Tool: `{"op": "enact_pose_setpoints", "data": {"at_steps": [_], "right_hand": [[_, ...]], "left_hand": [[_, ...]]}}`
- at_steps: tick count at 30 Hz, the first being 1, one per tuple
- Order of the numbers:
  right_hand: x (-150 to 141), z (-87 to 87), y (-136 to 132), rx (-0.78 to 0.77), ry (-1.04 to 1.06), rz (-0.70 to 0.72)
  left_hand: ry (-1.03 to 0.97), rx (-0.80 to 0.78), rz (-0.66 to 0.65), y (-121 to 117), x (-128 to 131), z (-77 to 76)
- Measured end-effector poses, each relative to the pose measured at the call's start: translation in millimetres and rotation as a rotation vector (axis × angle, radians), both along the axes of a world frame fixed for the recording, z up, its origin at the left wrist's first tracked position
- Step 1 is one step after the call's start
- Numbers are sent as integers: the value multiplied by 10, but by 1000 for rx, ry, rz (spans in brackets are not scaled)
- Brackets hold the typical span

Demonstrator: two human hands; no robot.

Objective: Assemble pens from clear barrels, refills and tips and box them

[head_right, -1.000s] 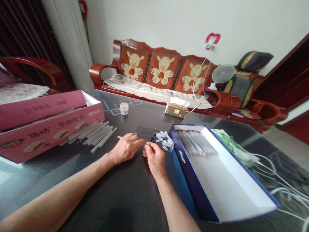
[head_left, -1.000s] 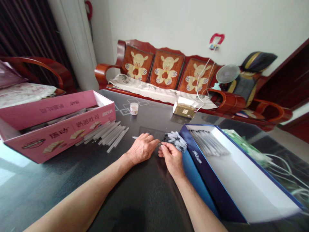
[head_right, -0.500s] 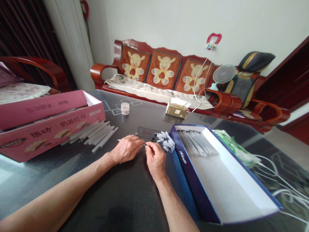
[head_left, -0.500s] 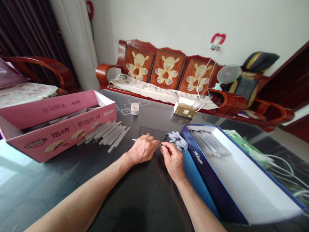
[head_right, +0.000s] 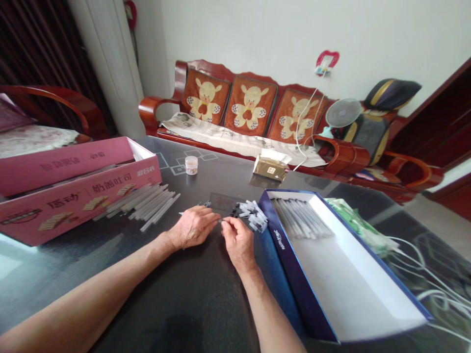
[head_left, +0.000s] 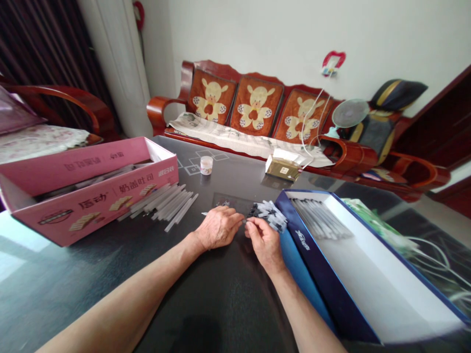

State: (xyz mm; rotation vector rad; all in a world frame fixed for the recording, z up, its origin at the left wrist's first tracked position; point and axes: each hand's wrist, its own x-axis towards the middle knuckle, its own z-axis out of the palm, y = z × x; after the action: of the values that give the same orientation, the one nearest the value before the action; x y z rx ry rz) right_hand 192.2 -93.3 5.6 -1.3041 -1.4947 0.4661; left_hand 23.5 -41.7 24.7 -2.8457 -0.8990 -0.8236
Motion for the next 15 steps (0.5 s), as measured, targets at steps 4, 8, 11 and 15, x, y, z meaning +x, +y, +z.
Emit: {"op": "enact_pose_setpoints", "data": {"at_steps": [4,8,11,15], "right_hand": [[16,30,-4,6,-150,-41],[11,10,9,-7,-217,-111],[12,-7,15,-36,-148,-125],[24,31,-9,-14,-168,-90]], "left_hand": [[11,43,-11,-38,33,28],[52,55,-6,-79,64,59],[62,47,-9,-70,61,48],[43,38,15,-32,37,16]]}}
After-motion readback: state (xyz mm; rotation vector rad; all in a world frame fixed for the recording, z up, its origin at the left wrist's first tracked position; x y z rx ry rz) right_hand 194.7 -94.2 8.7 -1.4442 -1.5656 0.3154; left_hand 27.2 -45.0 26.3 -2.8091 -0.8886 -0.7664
